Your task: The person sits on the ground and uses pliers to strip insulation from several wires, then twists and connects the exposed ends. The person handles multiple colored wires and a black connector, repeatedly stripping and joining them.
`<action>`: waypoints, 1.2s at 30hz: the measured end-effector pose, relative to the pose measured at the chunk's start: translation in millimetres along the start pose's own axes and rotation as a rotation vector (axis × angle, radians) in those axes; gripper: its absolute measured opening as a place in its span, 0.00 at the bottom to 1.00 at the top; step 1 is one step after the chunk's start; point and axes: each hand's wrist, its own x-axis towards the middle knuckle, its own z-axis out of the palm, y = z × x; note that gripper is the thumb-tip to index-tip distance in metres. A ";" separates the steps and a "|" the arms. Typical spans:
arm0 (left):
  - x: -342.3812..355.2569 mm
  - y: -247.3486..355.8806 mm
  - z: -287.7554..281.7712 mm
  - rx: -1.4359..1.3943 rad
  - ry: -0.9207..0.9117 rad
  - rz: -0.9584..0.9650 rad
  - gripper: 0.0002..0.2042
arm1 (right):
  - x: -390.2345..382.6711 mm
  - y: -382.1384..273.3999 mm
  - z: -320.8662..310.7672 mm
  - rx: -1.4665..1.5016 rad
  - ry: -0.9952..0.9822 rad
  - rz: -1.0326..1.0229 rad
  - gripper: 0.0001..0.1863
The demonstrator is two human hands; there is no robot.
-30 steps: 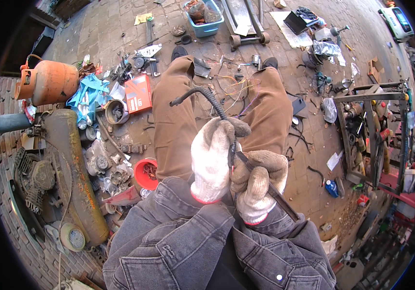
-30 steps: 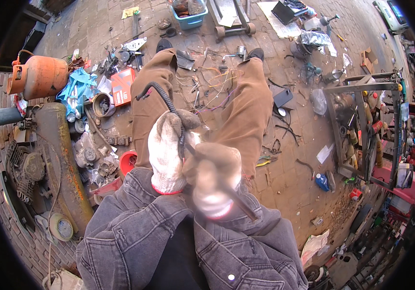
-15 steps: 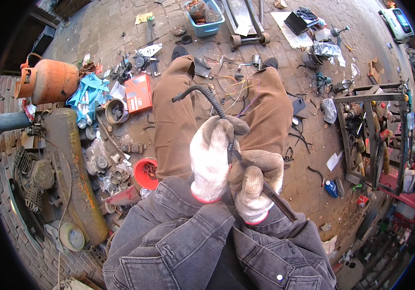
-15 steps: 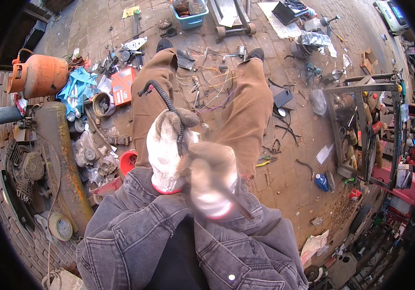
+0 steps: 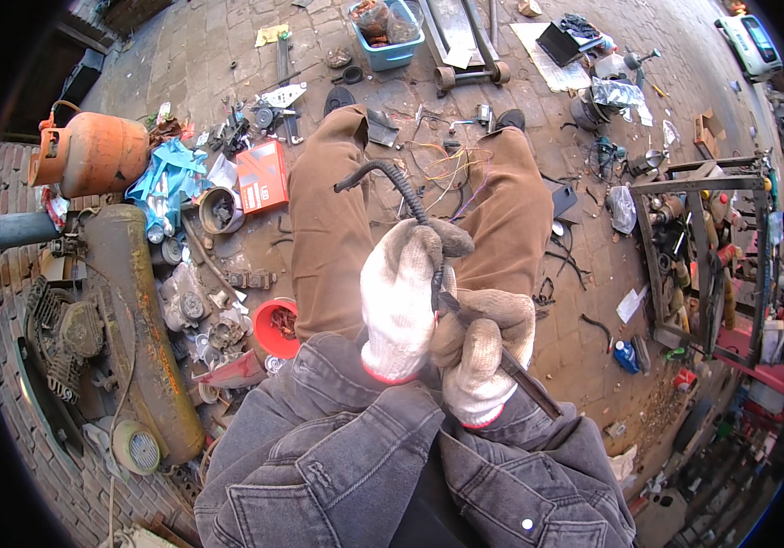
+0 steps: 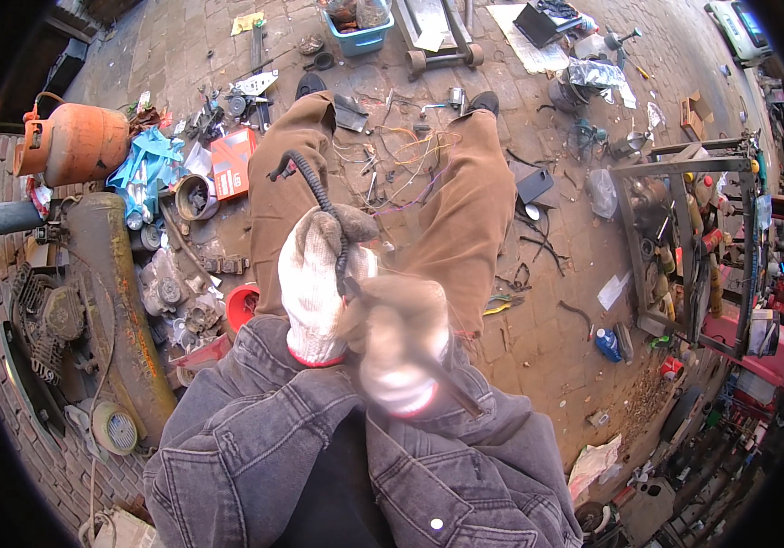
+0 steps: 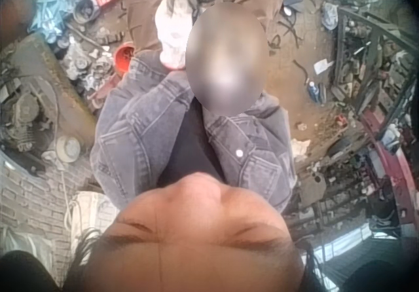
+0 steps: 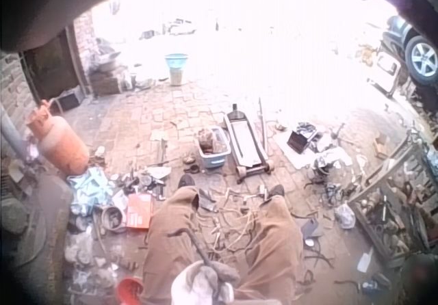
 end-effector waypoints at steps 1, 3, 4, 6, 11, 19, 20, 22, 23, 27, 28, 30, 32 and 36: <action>-0.4 -0.2 1.2 -0.005 0.001 0.008 0.21 | 0.8 -0.6 -0.4 0.022 -0.002 0.010 0.22; -2.0 -0.6 3.4 -0.040 0.030 -0.016 0.21 | 1.9 -1.7 -0.1 0.019 0.026 0.029 0.22; -2.4 -1.0 4.0 -0.059 0.044 -0.028 0.21 | 2.1 -2.0 0.7 0.025 0.033 0.012 0.22; -2.0 -1.1 2.9 -0.020 0.003 0.001 0.21 | 1.7 -3.0 2.7 0.023 0.050 0.021 0.22; -0.9 -4.2 -1.1 -0.007 -0.011 0.025 0.20 | -0.1 -5.5 9.4 -0.028 0.161 0.085 0.21; -1.3 -5.8 -0.3 -0.036 0.000 0.050 0.19 | 0.8 -9.6 7.9 -0.075 0.184 0.167 0.20; -1.4 -5.9 0.3 -0.034 0.007 0.043 0.19 | 1.2 -8.7 7.5 -0.053 0.180 0.159 0.20; -1.6 -5.8 0.8 -0.040 0.024 0.035 0.19 | 2.0 -6.6 6.7 -0.225 0.152 0.061 0.19; -1.7 -5.6 0.7 -0.028 0.018 0.029 0.20 | 2.7 -5.8 5.9 -0.418 0.126 -0.031 0.18; -1.2 -4.7 -1.3 0.005 0.011 0.006 0.21 | 2.3 -3.3 7.0 0.023 0.156 0.132 0.18; -0.9 -4.6 -1.7 0.010 0.013 -0.001 0.21 | 1.5 -2.9 8.4 0.023 0.173 0.149 0.18; 0.3 -4.4 -2.2 0.051 0.027 0.010 0.21 | 0.7 -2.3 11.1 0.028 0.215 0.160 0.18; 1.6 -4.6 -2.4 0.081 0.038 0.037 0.21 | 1.4 -1.8 12.5 0.010 0.185 0.117 0.19; 2.1 -4.5 -3.8 0.083 0.029 0.069 0.21 | 3.5 -2.2 11.2 0.003 0.089 0.063 0.19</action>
